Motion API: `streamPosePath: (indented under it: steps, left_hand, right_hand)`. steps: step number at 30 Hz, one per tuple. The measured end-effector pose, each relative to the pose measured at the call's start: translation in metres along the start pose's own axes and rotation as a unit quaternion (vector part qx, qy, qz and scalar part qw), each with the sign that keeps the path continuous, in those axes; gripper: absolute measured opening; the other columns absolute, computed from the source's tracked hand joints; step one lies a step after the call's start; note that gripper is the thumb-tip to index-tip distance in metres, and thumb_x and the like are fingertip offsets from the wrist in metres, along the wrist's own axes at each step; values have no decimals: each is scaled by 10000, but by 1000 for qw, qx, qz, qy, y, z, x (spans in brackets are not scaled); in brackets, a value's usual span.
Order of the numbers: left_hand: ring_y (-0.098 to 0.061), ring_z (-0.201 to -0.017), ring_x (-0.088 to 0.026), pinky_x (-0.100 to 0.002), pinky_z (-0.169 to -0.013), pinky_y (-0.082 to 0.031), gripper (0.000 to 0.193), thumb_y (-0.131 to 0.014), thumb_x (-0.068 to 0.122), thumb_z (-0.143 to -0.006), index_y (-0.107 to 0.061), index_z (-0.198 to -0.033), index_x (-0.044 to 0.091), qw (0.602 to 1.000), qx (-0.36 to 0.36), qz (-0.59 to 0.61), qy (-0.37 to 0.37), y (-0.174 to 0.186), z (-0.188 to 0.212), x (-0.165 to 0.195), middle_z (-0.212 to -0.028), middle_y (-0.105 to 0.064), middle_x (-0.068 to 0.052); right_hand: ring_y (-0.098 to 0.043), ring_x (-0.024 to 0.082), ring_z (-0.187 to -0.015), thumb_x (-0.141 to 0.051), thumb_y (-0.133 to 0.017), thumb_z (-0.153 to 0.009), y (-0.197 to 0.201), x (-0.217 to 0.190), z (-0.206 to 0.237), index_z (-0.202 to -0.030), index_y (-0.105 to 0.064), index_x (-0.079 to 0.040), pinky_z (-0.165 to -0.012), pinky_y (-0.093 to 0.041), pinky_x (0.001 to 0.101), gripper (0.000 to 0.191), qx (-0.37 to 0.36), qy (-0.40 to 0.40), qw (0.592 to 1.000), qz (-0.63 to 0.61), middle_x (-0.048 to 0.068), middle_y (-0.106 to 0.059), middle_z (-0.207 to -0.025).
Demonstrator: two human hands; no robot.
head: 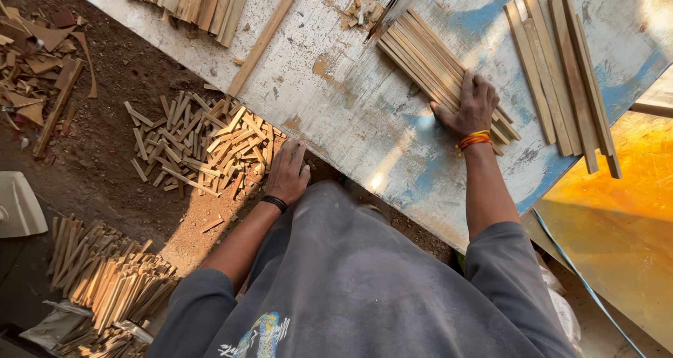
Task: The person gathers thin wooden strips scattered on a workbench, aligns them into neat bundles by hand, and taps the ends together to square the stacks. They carry a bundle across the workshop, place it on a pile on the floor, and return to continue aligning more strips on the bench.
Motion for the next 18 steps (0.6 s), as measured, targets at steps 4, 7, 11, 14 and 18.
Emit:
streamPosePath:
  steps: [4, 7, 11, 14, 18]
  left_hand:
    - [-416, -1447, -362, -492, -1205, -371, 590, -671, 189, -986, -466, -1519, 40, 998, 43, 17, -41, 43, -27, -14, -1524, -435, -170]
    - [-329, -1499, -372, -505, -1257, -296, 868, -793, 354, -913, -341, -1577, 26, 986, 55, -15, -157, 68, -72, -14, -1554, -378, -175]
    - [-157, -1526, -369, -517, -1248, -131, 1370, -866, 698, -603, -199, -1601, 38, 941, -29, -197, -275, 72, -145, -21, -1628, -302, -162]
    - [-216, -1491, -317, -501, -1246, -122, 1420, -870, 732, -552, -217, -1604, 35, 900, -132, -294, -293, 69, -187, -42, -1519, -351, -144]
    - [-319, -1454, -302, -471, -1281, -137, 1387, -870, 777, -516, -332, -1597, 96, 894, -154, -267, -326, 85, -211, -61, -1465, -420, -109]
  right_hand:
    - [-481, 358, -1270, -670, -834, -759, 9, -64, 62, -1523, -485, -3, -1068, -364, 502, 1073, -8, 8, 1000, -24, 182, -504, -1407]
    - [-484, 354, -1267, -629, -820, -756, -1, -129, 76, -1542, -478, 6, -1061, -366, 499, 1067, -21, 42, 999, -25, 183, -498, -1416]
    - [-474, 344, -1284, -703, -791, -745, -25, -200, 51, -1540, -476, -19, -1093, -319, 518, 1095, -15, 62, 997, -32, 165, -499, -1422]
    - [-470, 364, -1291, -716, -778, -774, -43, -233, 24, -1547, -402, 12, -1091, -309, 512, 1126, -33, 60, 995, -67, 189, -490, -1415]
    - [-448, 359, -1373, -773, -772, -797, -39, -249, 10, -1592, -289, -7, -1152, -296, 502, 1204, -1, 41, 996, -85, 185, -479, -1497]
Point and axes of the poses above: each hand's wrist, its own z-axis away from the middle knuckle, its own y-axis out of the back of the hand, x = y × z, the point moved 8 cm from there along -z, towards the middle knuckle
